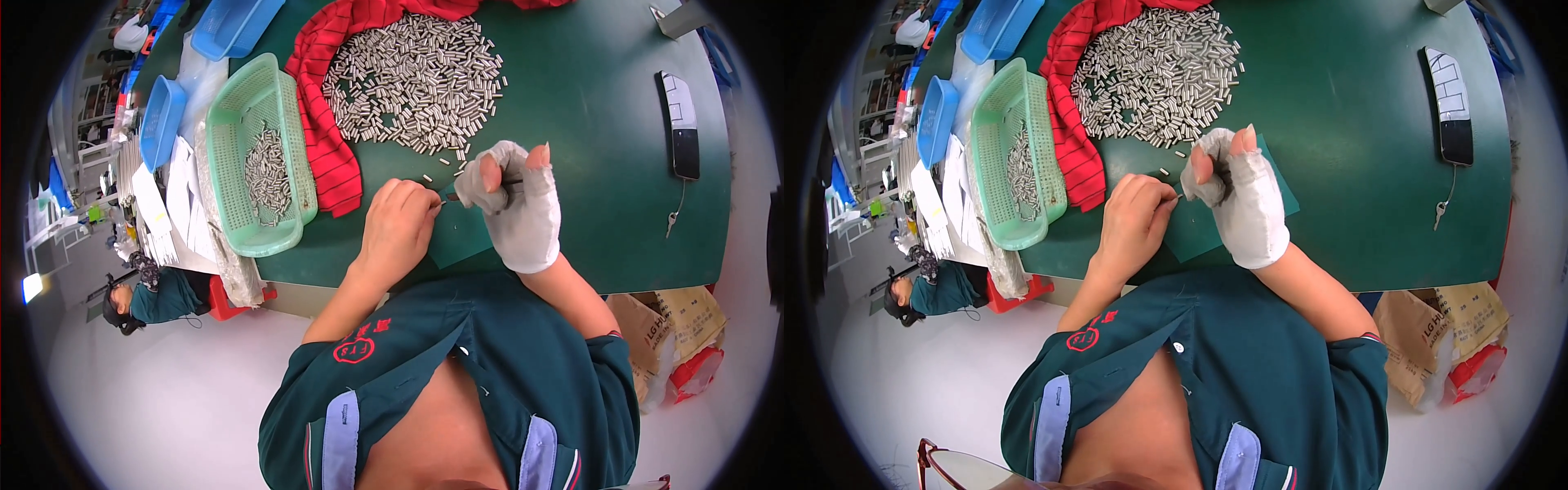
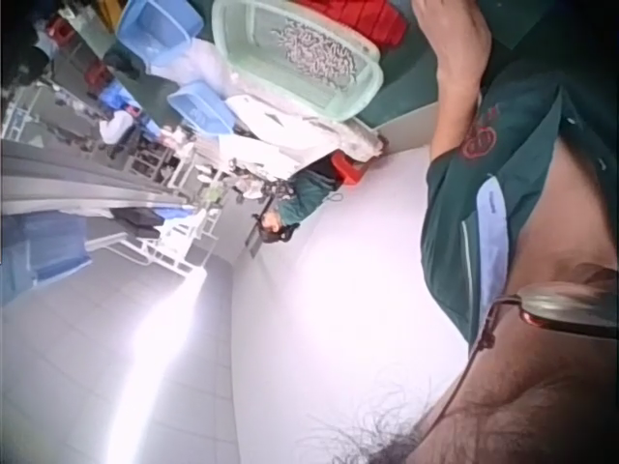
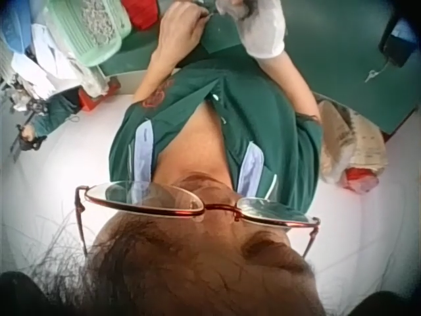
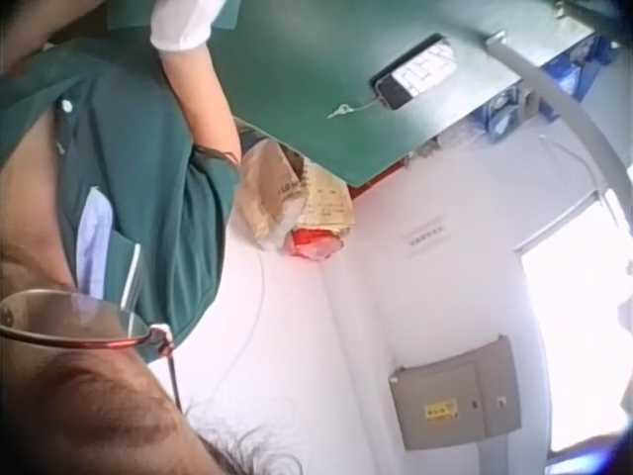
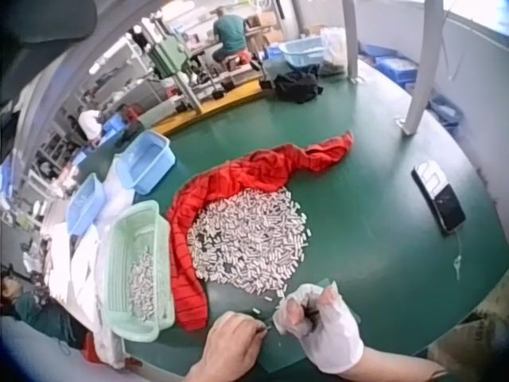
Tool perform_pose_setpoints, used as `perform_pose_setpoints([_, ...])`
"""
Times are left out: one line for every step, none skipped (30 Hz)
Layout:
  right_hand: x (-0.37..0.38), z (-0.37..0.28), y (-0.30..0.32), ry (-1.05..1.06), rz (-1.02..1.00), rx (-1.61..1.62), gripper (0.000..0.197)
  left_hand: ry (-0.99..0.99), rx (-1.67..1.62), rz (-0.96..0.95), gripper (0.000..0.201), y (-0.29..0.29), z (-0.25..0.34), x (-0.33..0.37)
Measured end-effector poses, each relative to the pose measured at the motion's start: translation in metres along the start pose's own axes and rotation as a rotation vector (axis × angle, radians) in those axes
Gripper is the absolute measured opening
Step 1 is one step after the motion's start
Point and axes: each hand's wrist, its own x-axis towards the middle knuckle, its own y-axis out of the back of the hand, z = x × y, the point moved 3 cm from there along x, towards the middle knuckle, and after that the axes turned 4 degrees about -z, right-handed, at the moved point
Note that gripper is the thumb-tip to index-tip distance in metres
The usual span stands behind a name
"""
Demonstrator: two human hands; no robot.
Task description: The person picks up small metal components one by one from a pile and places them into a specific area on a desk, inspecting each component by hand before setting it down.
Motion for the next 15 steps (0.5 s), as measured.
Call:
perform_pose_setpoints([0.0002,-0.0002,0.0001,0.003,-0.001,0.007,0.061,-0.002,0.001,0.005,0.015,-0.0001,0.0003,0.0003])
perform_pose_setpoints([0.0004,-0.0005,0.0001,0.006,-0.001,0.015,0.059,-0.003,0.001,0.011,0.015,-0.0001,0.0006,0.0006])
perform_pose_setpoints([0.0004,-0.0012,-0.0006,0.006,0.001,0.015,0.059,-0.004,0.0,0.009,0.015,-0.0004,0.0009,0.0009])
perform_pose_setpoints([0.0004,-0.0016,-0.0016,-0.003,0.011,0.027,0.059,-0.001,0.0,0.012,0.015,-0.0003,0.0012,0.0009])
perform_pose_setpoints([0.0002,-0.0017,-0.0019,-0.011,0.022,0.038,0.059,0.001,0.001,0.014,0.015,-0.0001,0.0015,0.0009])
perform_pose_setpoints([0.0002,-0.0017,-0.0017,-0.011,0.023,0.039,0.059,0.001,0.001,0.012,0.015,0.0003,0.002,0.0011])
perform_pose_setpoints([0.0001,-0.0013,-0.0012,-0.018,0.028,0.035,0.059,0.002,0.003,0.011,0.015,0.0005,0.0021,0.0013])
perform_pose_setpoints([0.0,-0.0009,-0.0007,-0.025,0.034,0.031,0.059,0.003,0.006,0.01,0.015,0.0006,0.0022,0.0015])
perform_pose_setpoints([0.0001,-0.0008,-0.0004,-0.024,0.035,0.031,0.059,0.002,0.006,0.009,0.015,0.0003,0.0021,0.0017])
perform_pose_setpoints([0.0002,-0.0005,-0.0006,-0.028,0.03,0.033,0.059,0.004,0.001,0.013,0.015,0.0002,0.0021,0.0016])
perform_pose_setpoints([0.0001,-0.0002,-0.0008,-0.032,0.025,0.034,0.06,0.006,-0.003,0.017,0.015,0.0002,0.0021,0.0015])
perform_pose_setpoints([-0.0001,0.0,-0.0007,-0.031,0.027,0.034,0.06,0.005,-0.004,0.016,0.015,0.0003,0.0021,0.0015])
perform_pose_setpoints([-0.0003,0.0004,-0.0005,-0.036,0.033,0.02,0.06,0.005,-0.001,0.014,0.015,0.0005,0.0021,0.0012])
perform_pose_setpoints([-0.0006,0.0008,-0.0004,-0.042,0.039,0.006,0.06,0.006,0.002,0.012,0.015,0.0005,0.002,0.0011])
perform_pose_setpoints([-0.0004,0.0008,-0.0018,-0.041,0.04,0.006,0.06,0.005,0.002,0.011,0.015,0.0003,0.0021,0.0008])
